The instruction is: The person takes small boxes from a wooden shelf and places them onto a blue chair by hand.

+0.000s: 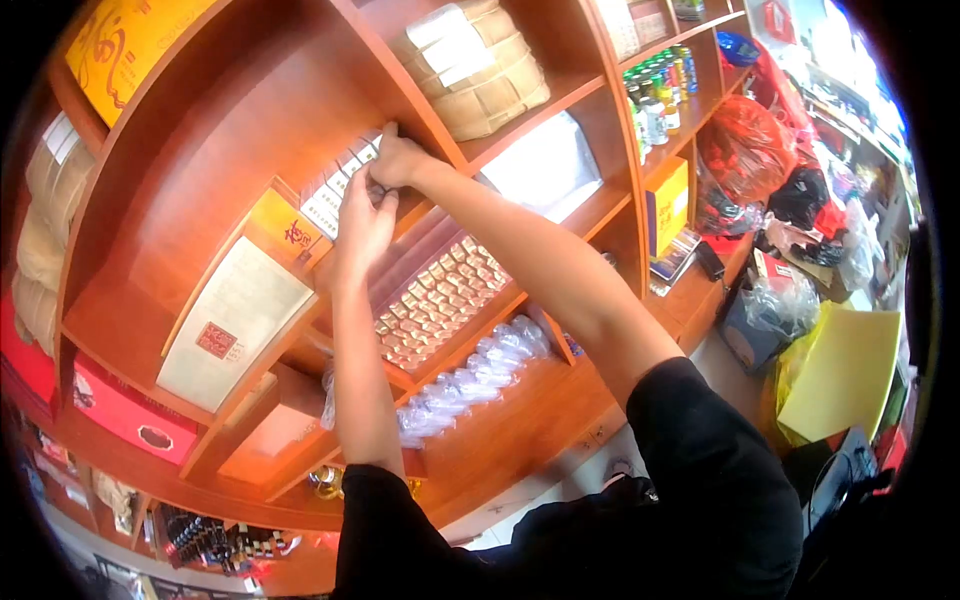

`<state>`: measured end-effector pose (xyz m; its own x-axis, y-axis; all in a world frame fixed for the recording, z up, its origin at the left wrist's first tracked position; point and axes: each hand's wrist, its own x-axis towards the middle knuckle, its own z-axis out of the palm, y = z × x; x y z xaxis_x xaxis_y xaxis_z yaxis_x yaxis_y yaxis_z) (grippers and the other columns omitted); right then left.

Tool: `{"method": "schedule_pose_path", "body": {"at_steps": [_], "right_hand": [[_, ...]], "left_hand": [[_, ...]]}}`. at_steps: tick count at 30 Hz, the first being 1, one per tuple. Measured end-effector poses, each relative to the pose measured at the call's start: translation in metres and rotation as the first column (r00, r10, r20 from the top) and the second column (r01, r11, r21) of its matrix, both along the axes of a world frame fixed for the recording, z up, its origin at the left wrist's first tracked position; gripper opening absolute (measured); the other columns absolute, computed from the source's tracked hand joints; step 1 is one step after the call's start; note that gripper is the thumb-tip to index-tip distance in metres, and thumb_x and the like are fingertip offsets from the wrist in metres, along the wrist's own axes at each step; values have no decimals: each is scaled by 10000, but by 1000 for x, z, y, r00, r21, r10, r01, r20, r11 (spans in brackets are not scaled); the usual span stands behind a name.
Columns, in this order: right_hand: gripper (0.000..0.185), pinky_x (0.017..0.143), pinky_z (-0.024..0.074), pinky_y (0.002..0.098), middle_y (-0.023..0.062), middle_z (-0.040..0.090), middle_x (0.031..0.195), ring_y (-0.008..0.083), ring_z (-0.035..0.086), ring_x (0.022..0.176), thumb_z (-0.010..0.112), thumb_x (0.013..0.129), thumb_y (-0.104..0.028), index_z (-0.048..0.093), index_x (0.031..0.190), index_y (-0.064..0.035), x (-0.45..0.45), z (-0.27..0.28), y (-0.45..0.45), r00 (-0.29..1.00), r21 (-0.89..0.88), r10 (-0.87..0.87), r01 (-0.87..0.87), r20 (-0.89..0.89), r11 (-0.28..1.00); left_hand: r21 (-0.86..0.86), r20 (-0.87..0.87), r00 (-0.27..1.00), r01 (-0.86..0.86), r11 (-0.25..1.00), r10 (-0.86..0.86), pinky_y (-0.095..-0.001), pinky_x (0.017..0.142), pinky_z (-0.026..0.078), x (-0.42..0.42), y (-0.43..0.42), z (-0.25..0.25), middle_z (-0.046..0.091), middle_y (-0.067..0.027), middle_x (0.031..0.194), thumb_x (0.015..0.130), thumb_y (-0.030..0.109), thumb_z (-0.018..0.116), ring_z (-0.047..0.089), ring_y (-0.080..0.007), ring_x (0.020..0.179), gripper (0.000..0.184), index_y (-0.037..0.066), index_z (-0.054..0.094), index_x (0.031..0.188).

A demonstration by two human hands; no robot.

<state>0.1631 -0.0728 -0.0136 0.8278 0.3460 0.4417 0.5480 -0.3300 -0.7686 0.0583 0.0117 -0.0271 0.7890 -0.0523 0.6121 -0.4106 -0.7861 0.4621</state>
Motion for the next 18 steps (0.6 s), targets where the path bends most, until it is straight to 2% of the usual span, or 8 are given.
{"method": "schedule_pose_path", "body": {"at_steps": [5,6,8,11,14,16,17,18], "right_hand": [[689,934,407,458,324,468,1184,415,482,1115,597,736,-136,273,1306,79,-67,-16,-27,887,160,-190,134,420,978],[614,920,410,468,309,470,1192,421,486,1100,574,740,-84,329,1284,61,-81,-32,-28,714,372,-329,103,618,922],[547,867,425,452,269,512,1096,391,531,992,557,720,-1,383,1231,88,-149,-68,-50,813,419,-182,-83,554,904],[154,656,426,375,162,585,816,256,530,679,513,723,48,546,866,0,-214,-220,-26,699,447,146,-588,700,674],[66,605,444,380,165,588,729,336,558,669,564,809,-48,556,854,-1,-299,-395,-2,914,135,376,-358,-152,924],[166,629,443,412,192,598,782,341,580,724,557,837,-152,585,862,10,-334,-507,-21,872,-361,128,-324,-473,875],[268,690,470,452,181,624,950,367,593,818,493,875,-202,603,1035,-17,-339,-598,-52,894,-269,437,-446,-95,854],[264,685,478,442,180,623,916,354,599,803,476,883,-210,616,1015,-30,-343,-644,-65,908,-432,379,-418,-177,799]], "left_hand": [[75,492,870,-82,994,35,-353,845,462,-33,-7,-20,580,-168,1005,838,2,533,589,-263,903,227,-39,516,1061],[-287,458,887,87,954,56,-358,797,469,-53,-13,-43,573,-140,952,823,-15,522,572,-236,857,128,-38,532,949],[-276,559,829,178,945,7,-322,721,449,-93,7,-119,576,-113,923,823,-12,496,548,-207,851,84,-29,539,893],[-314,-148,973,-215,925,176,-330,705,431,-211,12,-254,565,-96,812,889,138,488,539,-208,763,129,26,553,894],[-204,-871,460,-659,724,174,-350,700,425,-404,65,-567,570,-100,843,894,156,477,548,-212,812,148,29,553,885],[-30,-987,80,-945,324,141,-340,654,414,-597,64,-644,546,-85,794,892,147,478,531,-203,758,141,34,546,844],[3,-995,-5,-1000,-23,96,-335,631,409,-691,49,-654,533,-78,769,891,143,478,523,-198,730,141,37,542,824],[2,-997,-35,-919,-395,75,-330,608,403,-784,28,-657,521,-70,744,890,139,479,514,-194,703,145,39,539,803]]}}
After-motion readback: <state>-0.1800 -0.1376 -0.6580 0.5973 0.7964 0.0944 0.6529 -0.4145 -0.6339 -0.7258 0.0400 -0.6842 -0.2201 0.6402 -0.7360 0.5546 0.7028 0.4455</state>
